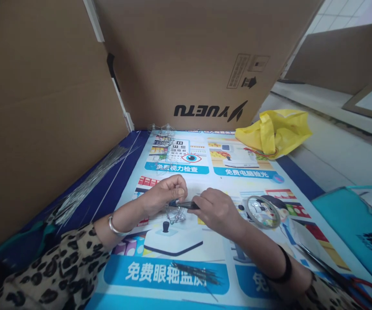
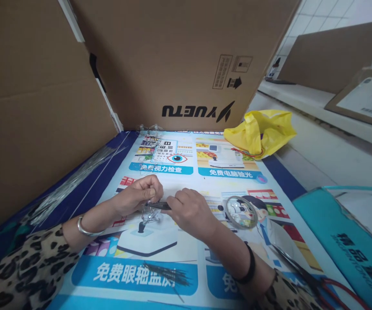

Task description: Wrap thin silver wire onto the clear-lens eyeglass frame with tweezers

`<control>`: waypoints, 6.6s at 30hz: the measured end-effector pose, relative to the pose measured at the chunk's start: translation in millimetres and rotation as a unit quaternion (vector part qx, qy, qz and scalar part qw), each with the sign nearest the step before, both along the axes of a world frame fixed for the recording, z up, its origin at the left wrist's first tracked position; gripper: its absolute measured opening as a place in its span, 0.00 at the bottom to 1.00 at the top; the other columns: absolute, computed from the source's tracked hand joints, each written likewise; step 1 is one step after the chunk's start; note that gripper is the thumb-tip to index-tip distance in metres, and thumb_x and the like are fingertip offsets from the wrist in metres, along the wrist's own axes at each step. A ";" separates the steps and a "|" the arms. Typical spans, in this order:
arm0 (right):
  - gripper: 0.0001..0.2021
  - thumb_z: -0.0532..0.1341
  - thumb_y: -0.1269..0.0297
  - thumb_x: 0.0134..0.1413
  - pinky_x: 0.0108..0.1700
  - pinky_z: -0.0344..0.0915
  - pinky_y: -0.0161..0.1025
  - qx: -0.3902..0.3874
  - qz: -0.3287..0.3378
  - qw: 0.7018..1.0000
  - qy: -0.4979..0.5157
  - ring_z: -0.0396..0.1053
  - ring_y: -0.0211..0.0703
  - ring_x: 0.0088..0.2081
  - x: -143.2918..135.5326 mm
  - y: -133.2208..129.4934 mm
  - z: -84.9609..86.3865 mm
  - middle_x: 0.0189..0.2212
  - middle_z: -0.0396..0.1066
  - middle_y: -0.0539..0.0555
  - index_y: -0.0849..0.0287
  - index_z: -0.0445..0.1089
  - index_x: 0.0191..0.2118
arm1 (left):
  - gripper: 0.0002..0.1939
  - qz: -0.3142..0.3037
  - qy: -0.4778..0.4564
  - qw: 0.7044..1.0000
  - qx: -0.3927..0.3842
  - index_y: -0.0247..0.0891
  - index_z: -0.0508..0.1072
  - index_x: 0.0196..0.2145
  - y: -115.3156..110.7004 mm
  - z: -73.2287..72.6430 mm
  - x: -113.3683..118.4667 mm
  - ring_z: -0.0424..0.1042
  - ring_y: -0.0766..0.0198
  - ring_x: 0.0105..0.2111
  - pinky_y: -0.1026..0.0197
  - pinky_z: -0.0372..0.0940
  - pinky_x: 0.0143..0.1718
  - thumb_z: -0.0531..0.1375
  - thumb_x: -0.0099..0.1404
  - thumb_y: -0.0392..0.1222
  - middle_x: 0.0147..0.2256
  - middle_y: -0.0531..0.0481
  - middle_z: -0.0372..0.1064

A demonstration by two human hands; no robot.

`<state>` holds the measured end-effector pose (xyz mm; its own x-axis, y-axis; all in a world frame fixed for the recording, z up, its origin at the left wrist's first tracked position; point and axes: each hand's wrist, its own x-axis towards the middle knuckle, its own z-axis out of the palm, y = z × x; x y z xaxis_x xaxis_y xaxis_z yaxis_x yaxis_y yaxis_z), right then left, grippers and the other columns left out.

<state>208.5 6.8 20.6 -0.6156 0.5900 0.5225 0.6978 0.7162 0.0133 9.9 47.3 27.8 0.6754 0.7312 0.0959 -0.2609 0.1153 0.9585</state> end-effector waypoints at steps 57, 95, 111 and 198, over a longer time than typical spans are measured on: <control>0.17 0.54 0.51 0.56 0.31 0.48 0.39 -0.027 -0.240 0.970 -0.017 0.62 0.44 0.29 -22.0 4.2 -1.0 0.24 0.66 0.56 0.58 0.70 0.30 | 0.05 0.412 0.079 0.894 0.154 0.39 0.63 0.32 -7.3 -10.0 16.3 0.61 0.66 0.32 0.64 0.56 0.37 0.54 0.64 0.43 0.30 0.53 0.61; 0.15 0.52 0.53 0.58 0.32 0.49 0.41 -0.067 -0.293 0.951 -0.073 0.65 0.49 0.32 -43.3 -0.8 24.3 0.27 0.68 0.58 0.58 0.69 0.33 | 0.03 0.466 0.139 0.767 0.419 0.39 0.60 0.33 -4.6 -13.1 10.3 0.62 0.64 0.34 0.58 0.60 0.38 0.50 0.66 0.35 0.32 0.51 0.59; 0.14 0.53 0.55 0.58 0.31 0.48 0.41 -0.044 -0.277 0.955 -0.091 0.65 0.47 0.29 -42.9 -3.6 28.2 0.25 0.68 0.57 0.60 0.67 0.31 | 0.04 0.460 0.162 0.759 0.432 0.39 0.60 0.32 -5.2 -11.0 8.9 0.62 0.64 0.33 0.59 0.60 0.36 0.49 0.66 0.36 0.30 0.51 0.59; 0.09 0.62 0.59 0.44 0.31 0.59 0.34 -0.377 -0.127 0.849 0.349 0.64 0.38 0.29 -22.0 10.2 -12.1 0.26 0.67 0.49 0.58 0.68 0.32 | 0.13 0.273 0.029 0.961 -0.035 0.36 0.62 0.25 -2.8 -1.5 9.0 0.53 0.70 0.23 0.66 0.50 0.27 0.60 0.58 0.46 0.23 0.57 0.54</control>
